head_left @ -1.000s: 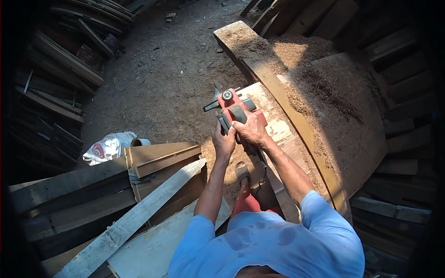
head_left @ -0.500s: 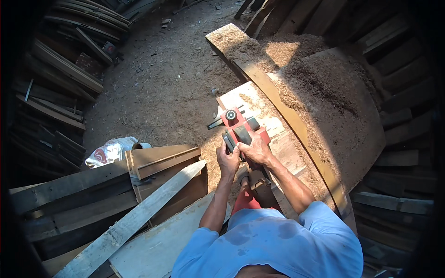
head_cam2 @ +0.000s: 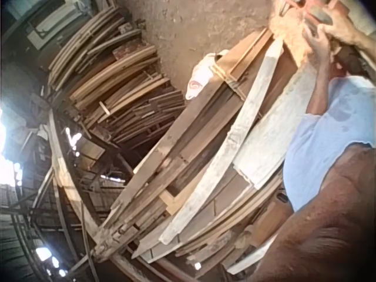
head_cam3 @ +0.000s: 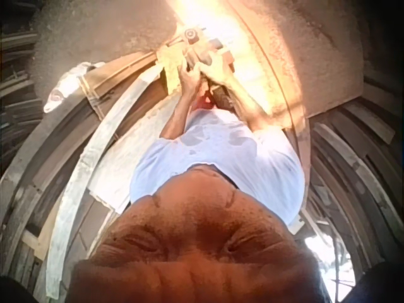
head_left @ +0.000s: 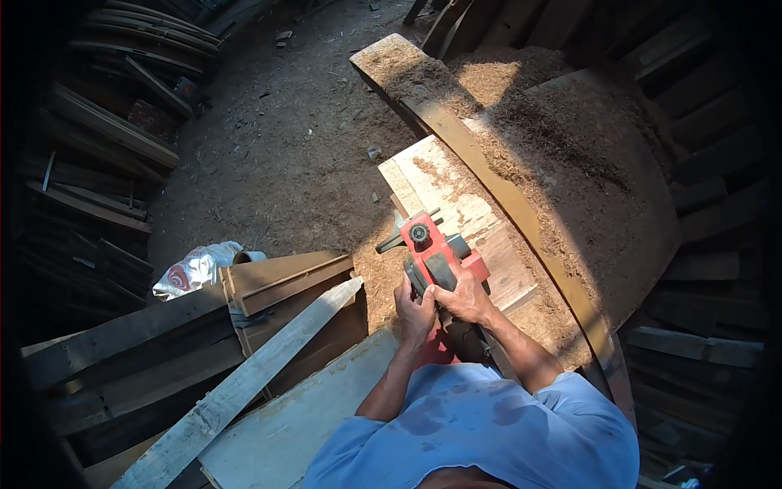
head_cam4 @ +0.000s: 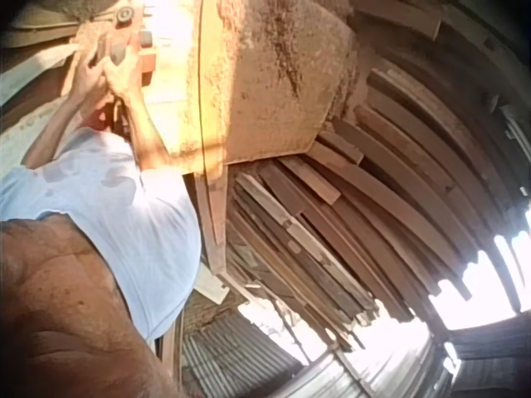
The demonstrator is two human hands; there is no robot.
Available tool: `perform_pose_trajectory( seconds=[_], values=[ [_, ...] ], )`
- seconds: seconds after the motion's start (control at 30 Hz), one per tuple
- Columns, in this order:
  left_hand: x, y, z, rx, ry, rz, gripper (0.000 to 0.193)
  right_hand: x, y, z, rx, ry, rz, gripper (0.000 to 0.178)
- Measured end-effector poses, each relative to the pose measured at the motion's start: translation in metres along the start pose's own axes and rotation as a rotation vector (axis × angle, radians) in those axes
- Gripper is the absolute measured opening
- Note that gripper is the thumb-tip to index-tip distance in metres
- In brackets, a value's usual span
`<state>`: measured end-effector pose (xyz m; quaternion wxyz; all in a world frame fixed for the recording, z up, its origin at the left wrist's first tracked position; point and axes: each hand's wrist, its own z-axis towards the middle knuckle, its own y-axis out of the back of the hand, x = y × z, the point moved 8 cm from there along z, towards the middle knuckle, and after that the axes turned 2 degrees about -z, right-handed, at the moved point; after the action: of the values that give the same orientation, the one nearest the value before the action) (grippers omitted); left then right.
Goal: The person uses a belt sander to smooth the surface of a wooden plank. They guide the sander back and forth across the wood by hand before setting the tool down and brushing sawdust off the plank.
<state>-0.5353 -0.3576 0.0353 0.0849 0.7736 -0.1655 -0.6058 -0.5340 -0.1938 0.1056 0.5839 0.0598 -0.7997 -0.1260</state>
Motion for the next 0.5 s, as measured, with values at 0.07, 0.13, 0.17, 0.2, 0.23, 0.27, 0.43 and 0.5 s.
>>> perform_pose_trajectory(
  seconds=[0.07,0.13,0.17,0.2,0.23,0.27,0.43,0.5],
  values=[
    [-0.018,0.01,0.039,-0.013,0.01,0.011,0.07,0.006,-0.005,0.039,-0.028,0.073,0.03,0.04],
    [-0.038,0.019,0.084,-0.003,-0.041,-0.082,0.065,0.017,-0.011,0.082,-0.018,0.092,0.01,0.042],
    [-0.022,0.033,0.107,-0.079,-0.129,0.009,0.059,0.034,-0.02,0.101,0.036,0.066,0.013,0.043],
    [-0.034,0.035,0.129,-0.068,-0.227,-0.083,0.051,0.045,-0.019,0.12,0.064,0.028,0.014,0.045],
    [-0.052,0.032,0.149,-0.038,-0.234,-0.135,0.047,0.051,-0.013,0.141,0.014,0.07,-0.02,0.046],
    [-0.07,0.035,0.167,-0.017,-0.24,-0.182,0.043,0.059,-0.011,0.162,-0.026,0.118,-0.052,0.047],
    [-0.053,0.062,0.25,0.009,-0.168,-0.232,0.039,0.102,-0.028,0.226,-0.009,0.212,-0.07,0.054],
    [-0.053,0.062,0.251,0.01,-0.158,-0.224,0.038,0.105,-0.027,0.225,0.024,0.181,-0.044,0.057]
  ],
)
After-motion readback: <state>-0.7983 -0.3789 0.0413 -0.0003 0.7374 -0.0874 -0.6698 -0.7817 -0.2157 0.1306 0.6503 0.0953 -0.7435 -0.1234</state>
